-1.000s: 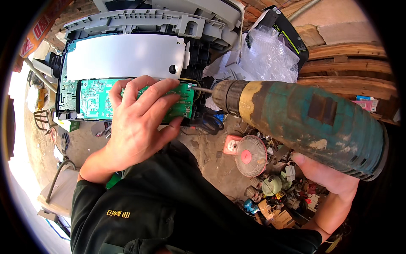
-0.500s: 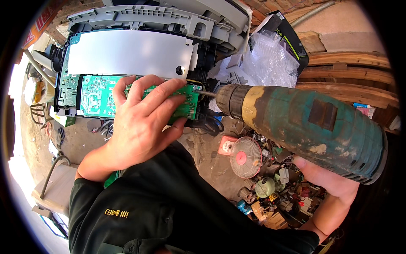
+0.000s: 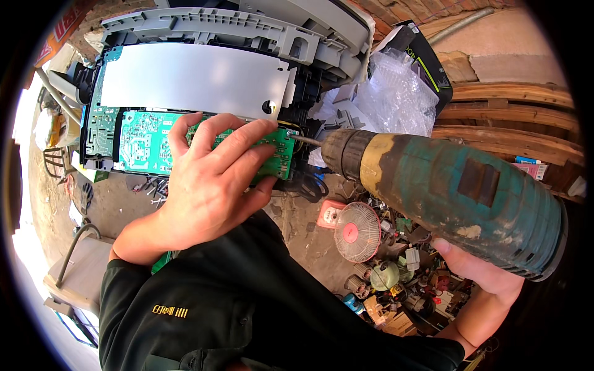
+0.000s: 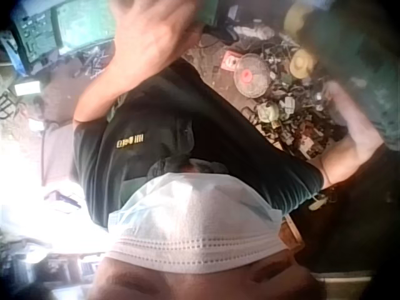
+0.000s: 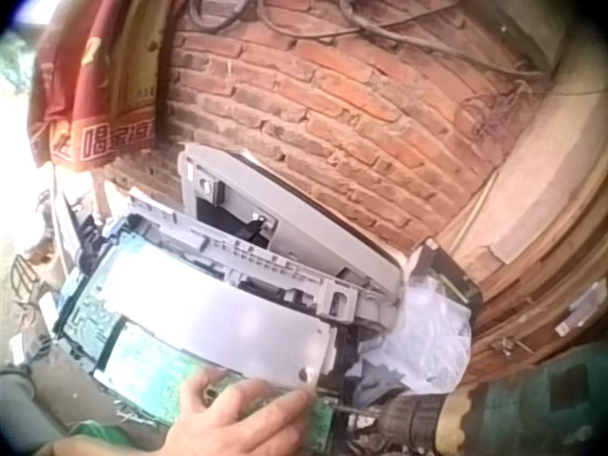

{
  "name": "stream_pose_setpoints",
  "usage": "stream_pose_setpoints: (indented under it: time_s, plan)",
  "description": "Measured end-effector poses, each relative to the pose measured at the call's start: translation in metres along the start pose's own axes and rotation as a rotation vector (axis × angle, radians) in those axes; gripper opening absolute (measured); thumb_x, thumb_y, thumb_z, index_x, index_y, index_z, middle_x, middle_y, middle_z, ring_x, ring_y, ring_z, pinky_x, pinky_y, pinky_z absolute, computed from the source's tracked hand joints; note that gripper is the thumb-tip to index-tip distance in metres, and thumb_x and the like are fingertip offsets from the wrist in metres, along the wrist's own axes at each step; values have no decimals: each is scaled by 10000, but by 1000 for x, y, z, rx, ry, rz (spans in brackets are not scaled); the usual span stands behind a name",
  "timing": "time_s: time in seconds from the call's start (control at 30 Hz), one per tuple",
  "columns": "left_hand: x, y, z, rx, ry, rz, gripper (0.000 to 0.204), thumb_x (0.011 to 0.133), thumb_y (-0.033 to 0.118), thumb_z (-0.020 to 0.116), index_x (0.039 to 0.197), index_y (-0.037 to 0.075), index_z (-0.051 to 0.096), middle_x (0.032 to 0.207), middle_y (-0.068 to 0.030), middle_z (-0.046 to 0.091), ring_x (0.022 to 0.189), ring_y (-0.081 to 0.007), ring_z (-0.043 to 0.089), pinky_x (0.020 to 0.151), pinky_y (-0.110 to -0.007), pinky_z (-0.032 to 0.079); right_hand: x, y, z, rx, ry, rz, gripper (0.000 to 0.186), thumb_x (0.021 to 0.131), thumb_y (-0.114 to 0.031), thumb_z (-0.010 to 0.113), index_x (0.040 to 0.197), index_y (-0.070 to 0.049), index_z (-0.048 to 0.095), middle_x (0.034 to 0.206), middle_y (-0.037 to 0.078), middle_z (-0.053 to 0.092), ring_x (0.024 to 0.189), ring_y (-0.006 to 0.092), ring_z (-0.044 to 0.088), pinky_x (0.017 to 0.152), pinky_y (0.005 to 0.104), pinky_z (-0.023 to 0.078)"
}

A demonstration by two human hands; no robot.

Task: The person disassembles a printer, removes a metal cover and circuit board, then uses a power drill to remove screws. They reposition the cover and board, reconnect a wire, and attempt to secure the cover with the drill. The person repeatedly removes and repositions the metal cover and circuit board throughout the clip.

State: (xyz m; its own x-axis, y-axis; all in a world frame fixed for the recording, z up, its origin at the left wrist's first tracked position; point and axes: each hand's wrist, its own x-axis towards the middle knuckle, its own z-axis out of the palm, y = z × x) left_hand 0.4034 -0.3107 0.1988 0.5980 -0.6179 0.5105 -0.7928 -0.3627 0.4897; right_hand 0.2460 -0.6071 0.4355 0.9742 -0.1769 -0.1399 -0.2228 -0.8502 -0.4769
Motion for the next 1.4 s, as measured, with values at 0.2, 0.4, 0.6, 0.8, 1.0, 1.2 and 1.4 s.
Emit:
stream_pose_setpoints:
  time_s: [0.2, 0.4, 0.6, 0.8, 1.0, 1.2, 1.4]
  plan:
    - [-1, 1, 2, 21, 16, -11, 436, 689, 185, 842, 1096, 98, 715, 1388, -6, 642, 1191, -249, 596, 1072, -571, 351, 10, -4, -6, -3, -18, 34, 776, 748, -33, 925, 1430, 43, 561, 1272, 117, 715, 1135, 220, 680, 1003, 396, 554]
    - [0, 1, 2, 12, 15, -11, 431, 686, 190, 842, 1091, 107, 718, 1393, -2, 640, 1190, -247, 596, 1075, -573, 347, 38, -19, -26, 30, -86, 182, 739, 739, 0, 918, 1403, 31, 594, 1250, 107, 726, 1108, 206, 688, 980, 388, 567]
    - [-1, 1, 4, 15, 19, -2, 429, 686, 196, 842, 1090, 109, 728, 1396, 0, 638, 1189, -241, 596, 1075, -575, 345, 59, -22, -41, -75, -262, 67, 774, 727, 34, 896, 1435, 16, 584, 1278, 110, 720, 1146, 212, 696, 1001, 372, 571]
    - [-2, 1, 4, 27, 15, -20, 424, 690, 191, 838, 1094, 112, 736, 1392, 1, 638, 1184, -235, 594, 1070, -578, 348, 101, -85, -20, -171, -415, 99, 738, 804, -90, 868, 1469, 14, 564, 1345, 135, 697, 1224, 243, 694, 1073, 386, 561]
    - [-1, 2, 5, 27, 17, -24, 419, 692, 191, 838, 1090, 109, 737, 1388, 6, 636, 1189, -233, 589, 1064, -583, 347, 102, -94, -10, -190, -481, 86, 749, 819, -135, 873, 1481, 4, 552, 1363, 139, 683, 1246, 242, 679, 1085, 401, 555]
    - [-2, 2, 5, 26, 16, -25, 424, 689, 195, 842, 1091, 104, 741, 1388, 4, 635, 1188, -235, 588, 1072, -583, 341, 106, -104, -15, -130, -526, 169, 762, 834, -180, 879, 1494, -6, 539, 1382, 143, 669, 1269, 241, 664, 1097, 415, 550]
    - [-2, 3, 5, 29, 20, -25, 432, 686, 203, 846, 1094, 105, 744, 1391, 6, 634, 1187, -231, 588, 1087, -582, 329, 108, -111, -21, -84, -564, 252, 776, 850, -224, 884, 1506, -15, 527, 1401, 147, 655, 1291, 240, 649, 1109, 430, 544]
